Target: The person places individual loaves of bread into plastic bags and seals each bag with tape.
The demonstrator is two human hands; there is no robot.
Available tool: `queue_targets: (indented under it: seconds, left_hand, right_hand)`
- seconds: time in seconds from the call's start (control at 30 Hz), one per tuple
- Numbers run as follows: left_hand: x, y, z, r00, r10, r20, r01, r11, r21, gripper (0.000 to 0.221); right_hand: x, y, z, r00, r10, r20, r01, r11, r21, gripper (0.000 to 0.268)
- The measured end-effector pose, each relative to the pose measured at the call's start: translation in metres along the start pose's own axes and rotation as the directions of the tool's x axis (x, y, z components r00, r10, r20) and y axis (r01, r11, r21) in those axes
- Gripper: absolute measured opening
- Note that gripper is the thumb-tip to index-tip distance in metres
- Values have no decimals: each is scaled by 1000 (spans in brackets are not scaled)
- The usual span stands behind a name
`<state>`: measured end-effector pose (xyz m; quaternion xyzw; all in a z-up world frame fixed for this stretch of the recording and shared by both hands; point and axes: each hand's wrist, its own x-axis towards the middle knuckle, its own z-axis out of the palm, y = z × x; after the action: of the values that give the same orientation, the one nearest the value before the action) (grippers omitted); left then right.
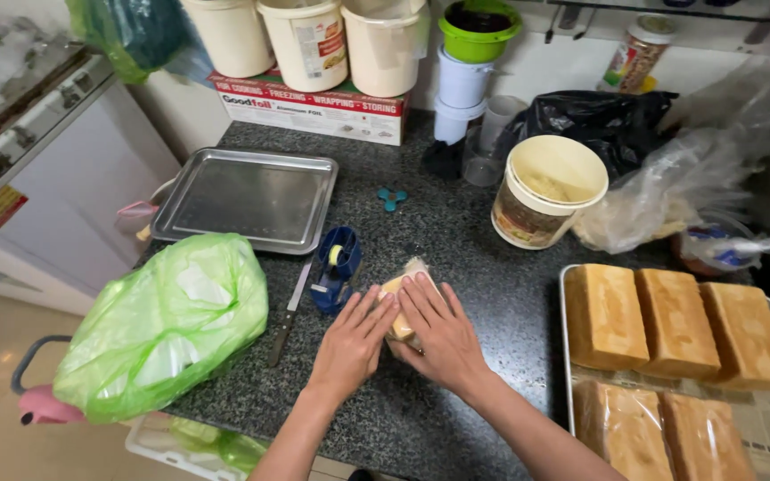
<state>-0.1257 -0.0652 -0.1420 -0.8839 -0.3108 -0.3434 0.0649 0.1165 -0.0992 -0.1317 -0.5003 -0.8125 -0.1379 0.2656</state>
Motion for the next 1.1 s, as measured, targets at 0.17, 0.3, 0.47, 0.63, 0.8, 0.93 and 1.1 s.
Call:
queue_targets:
  seconds: [0.17, 0.3, 0.47, 0.63, 0.8, 0.93, 1.1]
  left_hand:
    - [-7, 9, -26, 966, -242, 89, 251, 961, -116, 59]
    - [-34, -21, -23, 767, -628, 130, 641, 741, -200, 48]
    - [-64, -83, 13, 568, -804, 177, 823, 553, -128, 59]
    - [-34, -111, 25, 381, -828, 412, 911, 411, -17, 74]
    - [-12, -130, 30, 287, -799, 528, 929, 367, 51, 71]
    - [-2, -142, 41, 322, -794, 516, 908, 413, 68, 45]
    - [5, -145, 50, 144, -860, 490, 986, 169, 8, 34]
  right_hand:
    - [-2, 11, -4, 986, -41, 165, 29, 997, 69, 96]
    - [-3, 11, -8, 986, -55, 159, 44, 996, 73, 95]
    - [-5, 11, -10, 988, -38, 148, 25, 996, 89, 93]
    - [-6, 17, -9, 988, -48, 146, 37, 996, 77, 98]
    - [-9, 14, -10, 988, -68, 140, 63, 997, 42, 102]
    - [-2, 12, -14, 988, -72, 137, 68, 997, 38, 98]
    - [-4, 11, -18, 986, -60, 156, 56, 998, 29, 95]
